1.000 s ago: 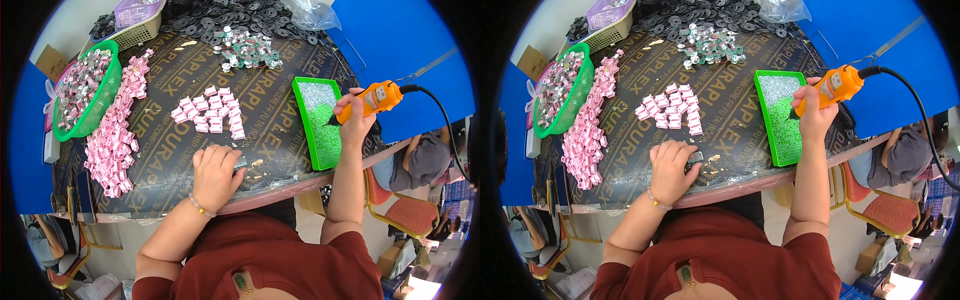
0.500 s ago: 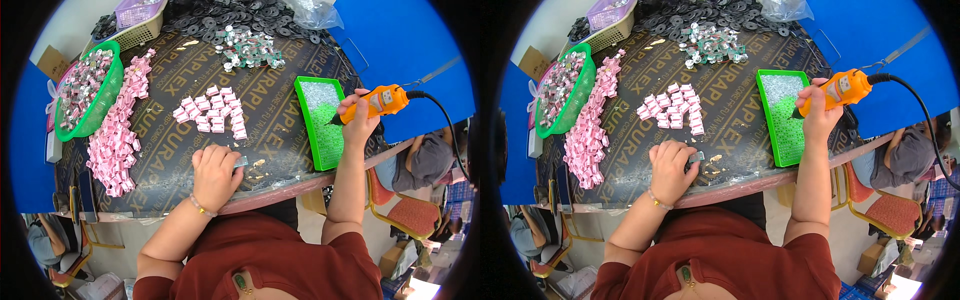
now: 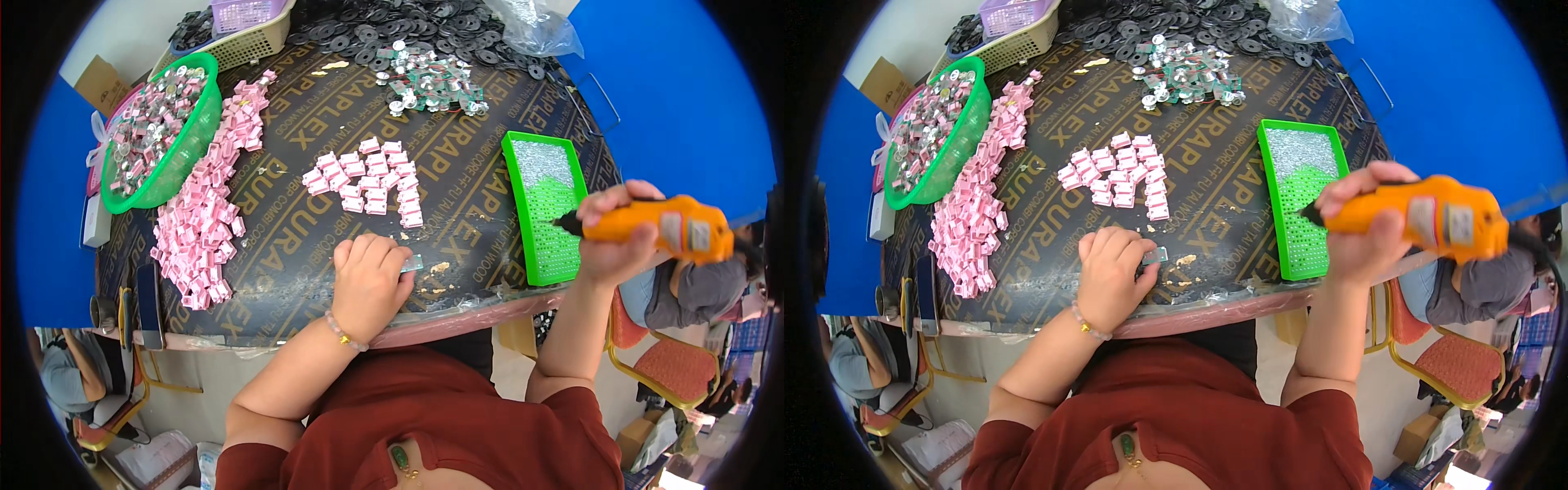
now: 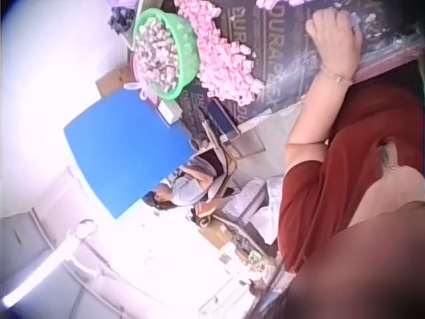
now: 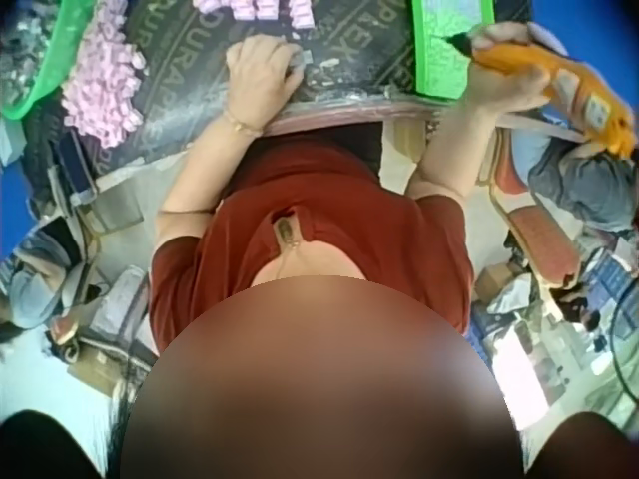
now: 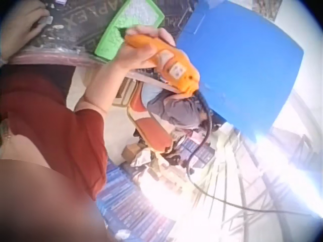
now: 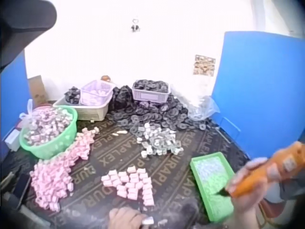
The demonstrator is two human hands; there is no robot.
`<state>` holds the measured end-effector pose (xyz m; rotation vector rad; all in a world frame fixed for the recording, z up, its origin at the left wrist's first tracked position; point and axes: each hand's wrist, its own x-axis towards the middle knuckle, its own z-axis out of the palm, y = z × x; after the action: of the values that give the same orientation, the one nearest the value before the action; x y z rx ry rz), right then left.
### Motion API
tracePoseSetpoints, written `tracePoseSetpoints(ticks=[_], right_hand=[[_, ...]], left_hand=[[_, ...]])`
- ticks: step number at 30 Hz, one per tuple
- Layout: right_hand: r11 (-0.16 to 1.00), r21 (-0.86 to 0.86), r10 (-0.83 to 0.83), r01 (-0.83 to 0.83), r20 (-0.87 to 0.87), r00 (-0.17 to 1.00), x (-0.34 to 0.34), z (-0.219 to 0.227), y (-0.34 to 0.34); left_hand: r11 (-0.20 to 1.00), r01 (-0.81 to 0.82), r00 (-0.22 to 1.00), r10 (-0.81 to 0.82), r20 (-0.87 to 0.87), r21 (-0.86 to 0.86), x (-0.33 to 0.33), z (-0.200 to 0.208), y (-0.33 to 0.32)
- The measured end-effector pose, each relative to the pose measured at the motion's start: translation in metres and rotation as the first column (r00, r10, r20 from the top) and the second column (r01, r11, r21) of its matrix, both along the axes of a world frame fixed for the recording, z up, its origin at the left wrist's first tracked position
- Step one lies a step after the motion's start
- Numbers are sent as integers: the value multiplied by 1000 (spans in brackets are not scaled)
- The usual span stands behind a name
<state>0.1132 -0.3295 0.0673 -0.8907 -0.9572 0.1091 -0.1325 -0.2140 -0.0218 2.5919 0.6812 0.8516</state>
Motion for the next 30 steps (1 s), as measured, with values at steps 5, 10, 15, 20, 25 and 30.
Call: tracePoseSetpoints(ticks=[5,10,15,20,25,30], right_hand=[[933,-137,330,-334,-48,943,-79,-6,18],[830,-232,480,-507,-164,862,-103,-23,40],[788,-257,536,-559,-160,829,-110,-28,49],[783,-283,535,-554,-150,832,-111,-30,49],[794,-259,540,-550,-114,834,-109,-32,52],[787,-253,549,-563,-129,826,-109,-31,51]], left_hand=[[1000,8,1000,-8,-4,-11,-2,-3,1],[1000,16,1000,-16,6,-1,-1,-3,2],[1000,24,1000,-24,-14,-13,-2,-2,3],[1000,22,1000,-22,-4,-18,-3,-2,3],[1000,24,1000,-24,10,-13,-2,-3,3],[999,26,1000,-26,2,-19,-3,-4,2]])
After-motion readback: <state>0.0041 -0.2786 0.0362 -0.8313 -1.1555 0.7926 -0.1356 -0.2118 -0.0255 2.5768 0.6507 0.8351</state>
